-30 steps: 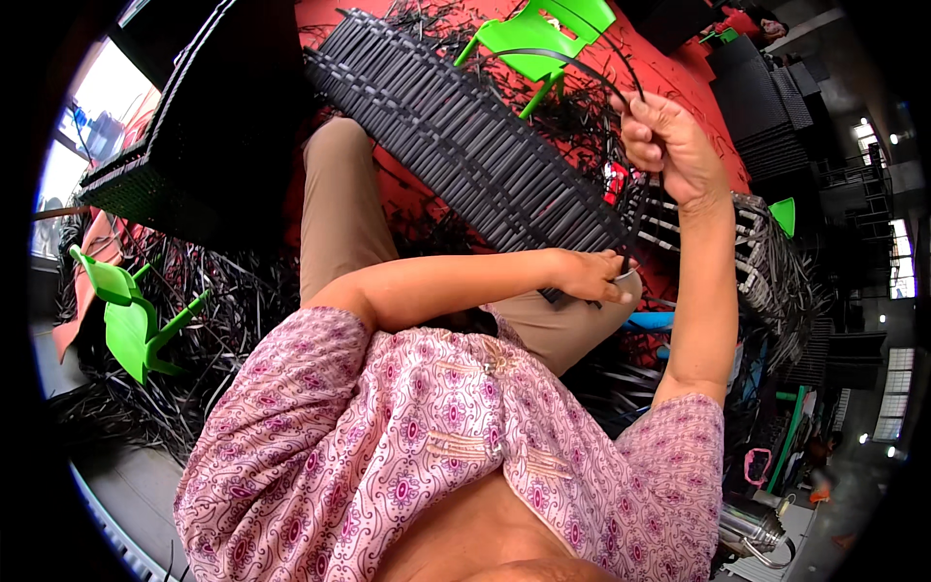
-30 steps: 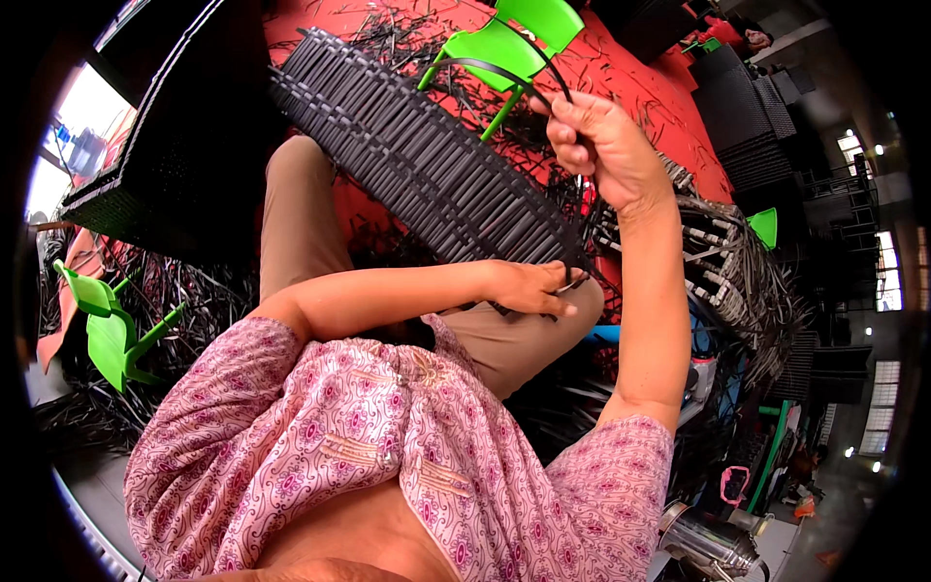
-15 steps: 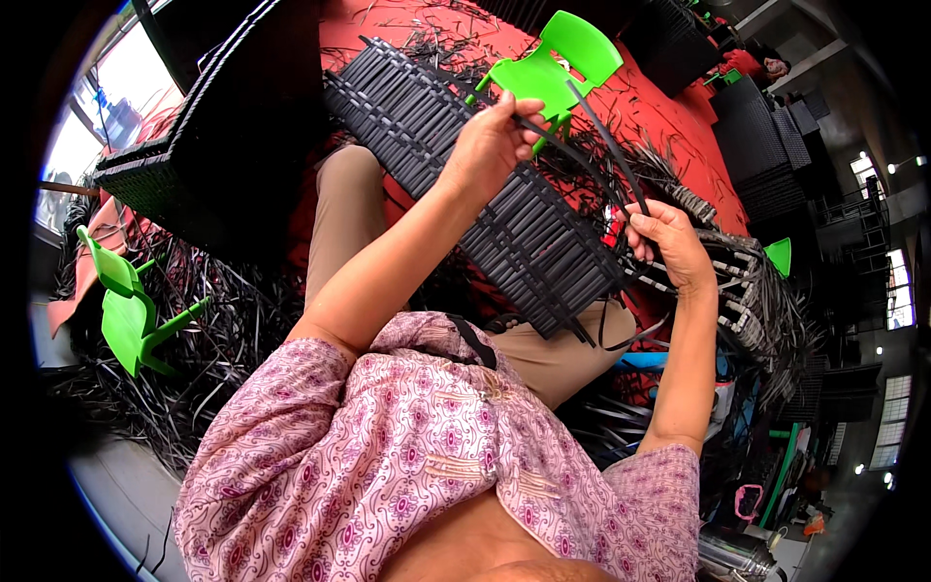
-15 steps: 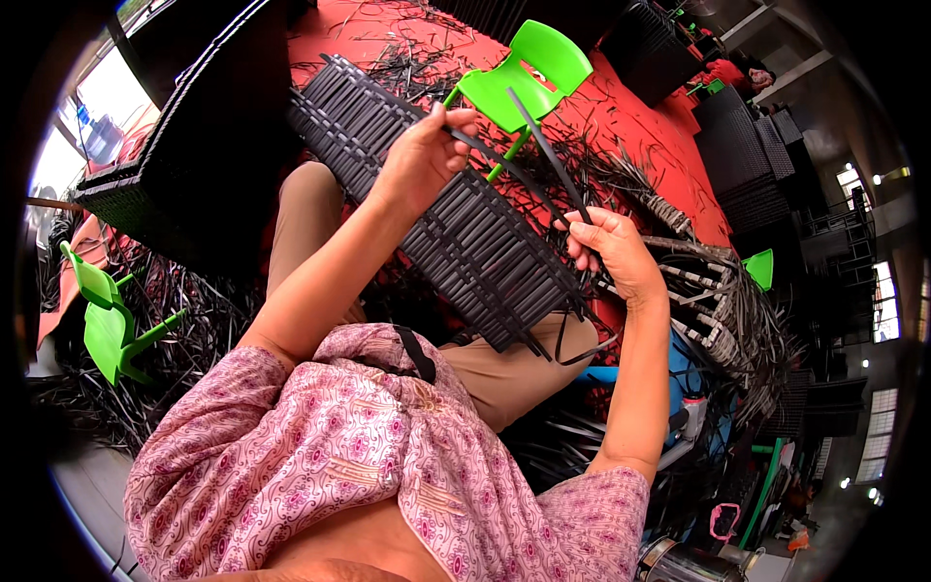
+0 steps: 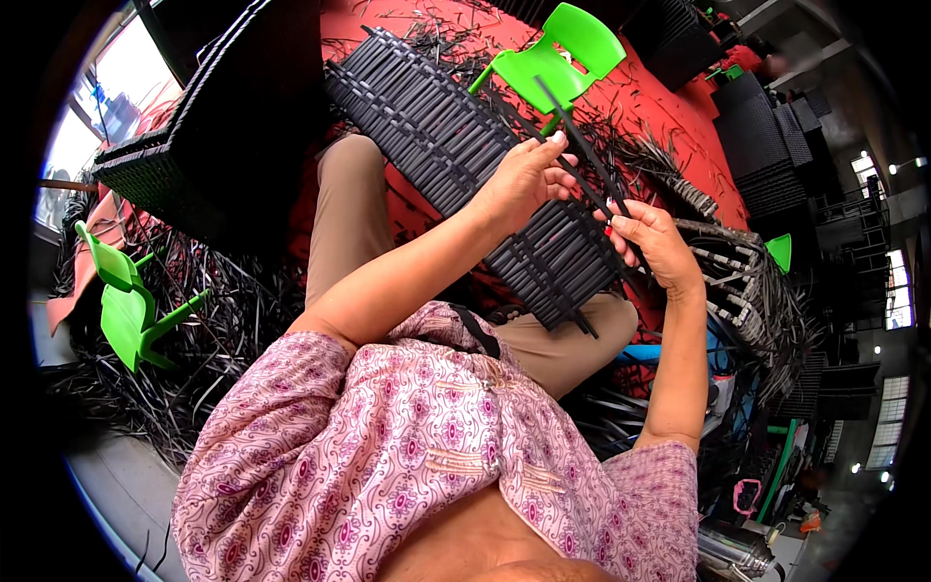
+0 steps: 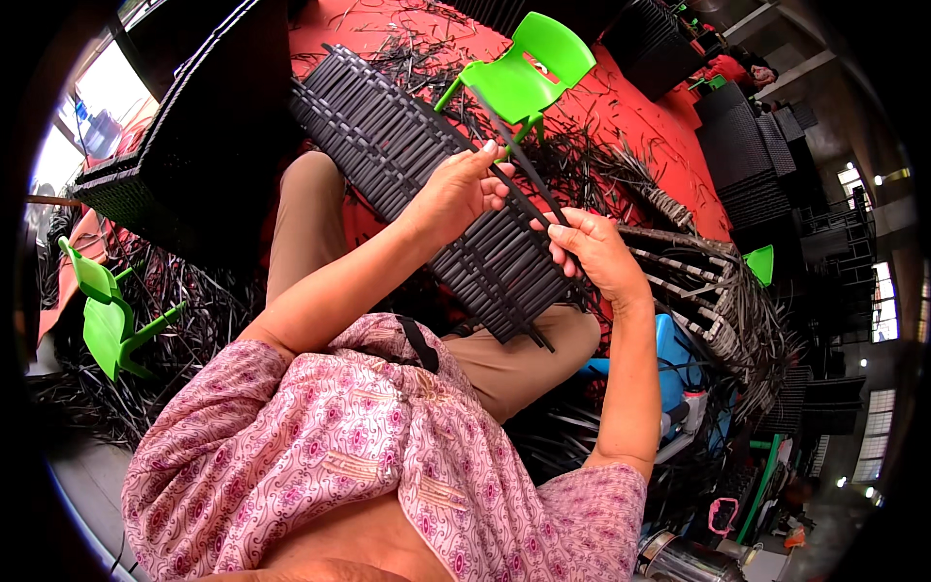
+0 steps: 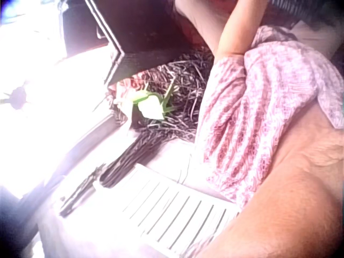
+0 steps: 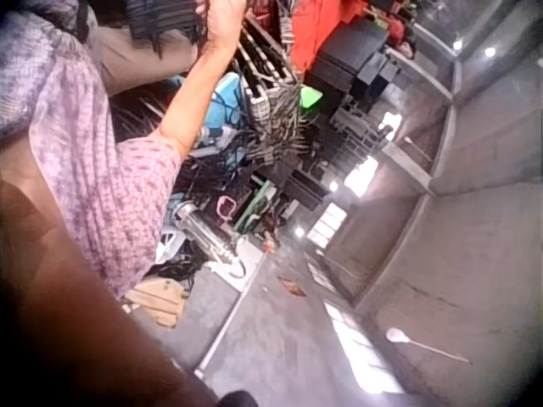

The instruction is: The person weaves black plastic strips into the frame of a black wicker chair. They sit cross-legged on the floor, repeatedly threading strips through the chair's structure and adjusting the weave.

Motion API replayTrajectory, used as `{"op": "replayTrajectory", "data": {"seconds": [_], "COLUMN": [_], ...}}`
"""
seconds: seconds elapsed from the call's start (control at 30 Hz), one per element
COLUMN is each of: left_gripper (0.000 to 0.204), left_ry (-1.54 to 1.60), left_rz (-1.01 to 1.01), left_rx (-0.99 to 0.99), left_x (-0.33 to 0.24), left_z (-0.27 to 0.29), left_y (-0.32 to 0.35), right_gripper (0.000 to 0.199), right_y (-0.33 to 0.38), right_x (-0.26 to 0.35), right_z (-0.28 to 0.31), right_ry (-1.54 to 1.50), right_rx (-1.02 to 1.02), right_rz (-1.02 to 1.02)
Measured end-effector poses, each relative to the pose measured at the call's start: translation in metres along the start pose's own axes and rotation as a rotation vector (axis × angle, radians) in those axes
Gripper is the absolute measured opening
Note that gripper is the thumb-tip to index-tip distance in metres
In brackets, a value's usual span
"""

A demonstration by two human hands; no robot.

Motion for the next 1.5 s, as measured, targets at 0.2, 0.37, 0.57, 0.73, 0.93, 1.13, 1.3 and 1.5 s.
{"op": "replayTrajectory", "data": {"seconds": [0.2,0.37,0.57,0.73,0.93,1.13,1.3,1.5], "left_gripper": [0.028,0.024,0.032,0.041,0.046,0.044,0.042,0.04], "left_ry": [-0.094,-0.113,-0.083,-0.044,0.104,-0.301,-0.728,-0.678], "left_rz": [-0.006,0.009,0.031,0.016,-0.021,-0.002,0.218,0.367], "left_rx": [0.104,0.135,0.226,0.184,0.268,0.234,0.313,0.54], "left_x": [-0.021,-0.023,-0.014,0.001,0.003,-0.005,0.017,0.087], "left_z": [-0.002,0.007,0.012,0.011,0.015,0.019,0.028,0.025], "left_y": [0.002,0.0,-0.002,-0.003,-0.007,0.016,0.048,0.088], "right_gripper": [0.027,0.024,0.026,0.018,0.015,0.029,0.062,0.084], "right_y": [0.003,0.002,0.007,0.035,0.16,0.196,0.223,0.183], "right_x": [0.002,-0.003,-0.016,-0.027,-0.01,-0.131,-0.237,-0.141], "right_z": [-0.005,-0.004,0.017,0.072,0.146,0.113,-0.011,-0.056], "right_ry": [0.105,0.19,0.681,1.087,1.238,0.919,0.561,-0.182], "right_rx": [0.049,0.008,-0.357,-0.838,-1.594,-0.847,-0.351,-0.5], "right_rz": [-0.042,-0.032,0.127,0.436,0.344,-0.242,-0.68,0.007]}}
Point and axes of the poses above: each hand's wrist, its own y-axis away from the middle knuckle, its own z-axis out of the back of the hand, x = y × z, the point moved 4 cm from there along -y, towards the middle knuckle, and after that the axes turned 1 degree about -x, right-handed, at the moved point
